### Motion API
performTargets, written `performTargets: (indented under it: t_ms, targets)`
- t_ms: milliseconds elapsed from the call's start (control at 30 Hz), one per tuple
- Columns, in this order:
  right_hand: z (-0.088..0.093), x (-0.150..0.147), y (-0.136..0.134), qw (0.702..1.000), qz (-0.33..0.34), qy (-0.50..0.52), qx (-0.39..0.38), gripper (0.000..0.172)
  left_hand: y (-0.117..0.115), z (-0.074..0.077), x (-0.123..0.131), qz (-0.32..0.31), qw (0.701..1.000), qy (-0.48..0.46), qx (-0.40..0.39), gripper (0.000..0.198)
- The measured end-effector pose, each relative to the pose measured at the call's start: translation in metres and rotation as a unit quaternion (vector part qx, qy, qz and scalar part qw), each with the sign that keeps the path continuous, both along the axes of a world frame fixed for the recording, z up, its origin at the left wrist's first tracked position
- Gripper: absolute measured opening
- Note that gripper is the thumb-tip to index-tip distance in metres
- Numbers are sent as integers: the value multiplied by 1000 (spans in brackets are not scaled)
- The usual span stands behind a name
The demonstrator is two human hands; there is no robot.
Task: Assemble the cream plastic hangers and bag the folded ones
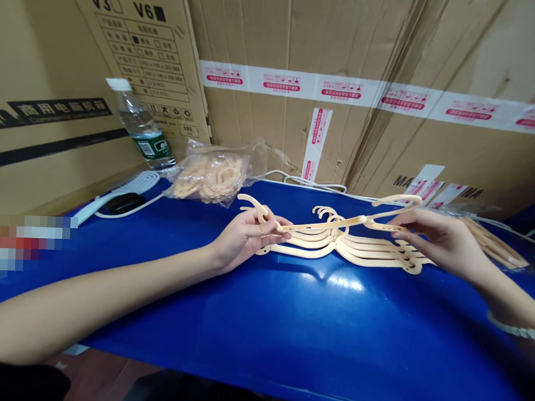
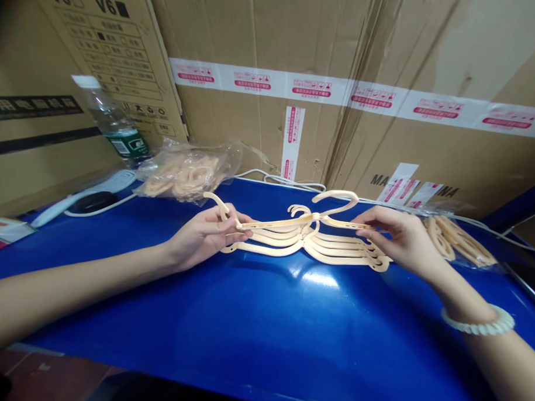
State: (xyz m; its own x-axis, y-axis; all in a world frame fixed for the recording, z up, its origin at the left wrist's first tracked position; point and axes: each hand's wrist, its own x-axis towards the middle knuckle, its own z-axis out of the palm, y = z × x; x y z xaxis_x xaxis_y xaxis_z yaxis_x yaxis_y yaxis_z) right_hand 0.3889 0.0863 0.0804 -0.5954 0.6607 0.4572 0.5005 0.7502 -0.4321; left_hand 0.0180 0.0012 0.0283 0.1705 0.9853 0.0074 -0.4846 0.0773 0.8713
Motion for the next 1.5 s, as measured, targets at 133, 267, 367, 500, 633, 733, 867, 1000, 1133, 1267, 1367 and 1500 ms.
performTargets:
  t_ms: [133, 267, 367, 500, 633, 733, 867, 1000, 1133, 1267, 1367, 1500]
  targets:
    - [1, -3, -3, 1000, 10, -8, 20, 14, -2, -2, 0, 15, 1000, 18, 1, 26]
    - [0, -6, -5, 999, 34, -22, 28, 11, -1, -5, -1, 34, 999, 39, 12, 28]
    - [0, -5, -6, 998, 35, -31, 38, 10, 0, -6, -2, 39, 998, 44, 10, 27]
    - [0, -4, -5, 998, 18, -29, 48, 11, -1, -6, -1, 32, 999, 41, 2, 26]
    - [1, -4, -5, 999, 7, -19, 38, 13, -2, -5, 0, 30, 999, 36, 0, 26]
    - [2, -6, -6, 998, 14, -18, 51, 12, -2, -5, 0, 38, 998, 41, 6, 26]
    - [5, -10, -10, 996, 46, -15, 78, 8, -1, -6, 0, 61, 996, 55, 21, 27]
    - [7, -14, -13, 996, 51, -17, 73, 8, -1, -8, -1, 90, 993, 77, 29, 27]
    - [6, -15, -14, 997, 43, -21, 67, 8, -1, -10, -2, 104, 990, 84, 40, 30]
    - [6, -14, -15, 996, 46, -29, 68, 8, -2, -13, -1, 113, 989, 86, 51, 33]
    - [5, -13, -16, 996, 43, -31, 72, 8, -2, -14, -1, 124, 986, 92, 65, 33]
    - [3, -14, -20, 997, 25, -38, 68, 7, -1, -11, -1, 154, 980, 102, 76, 33]
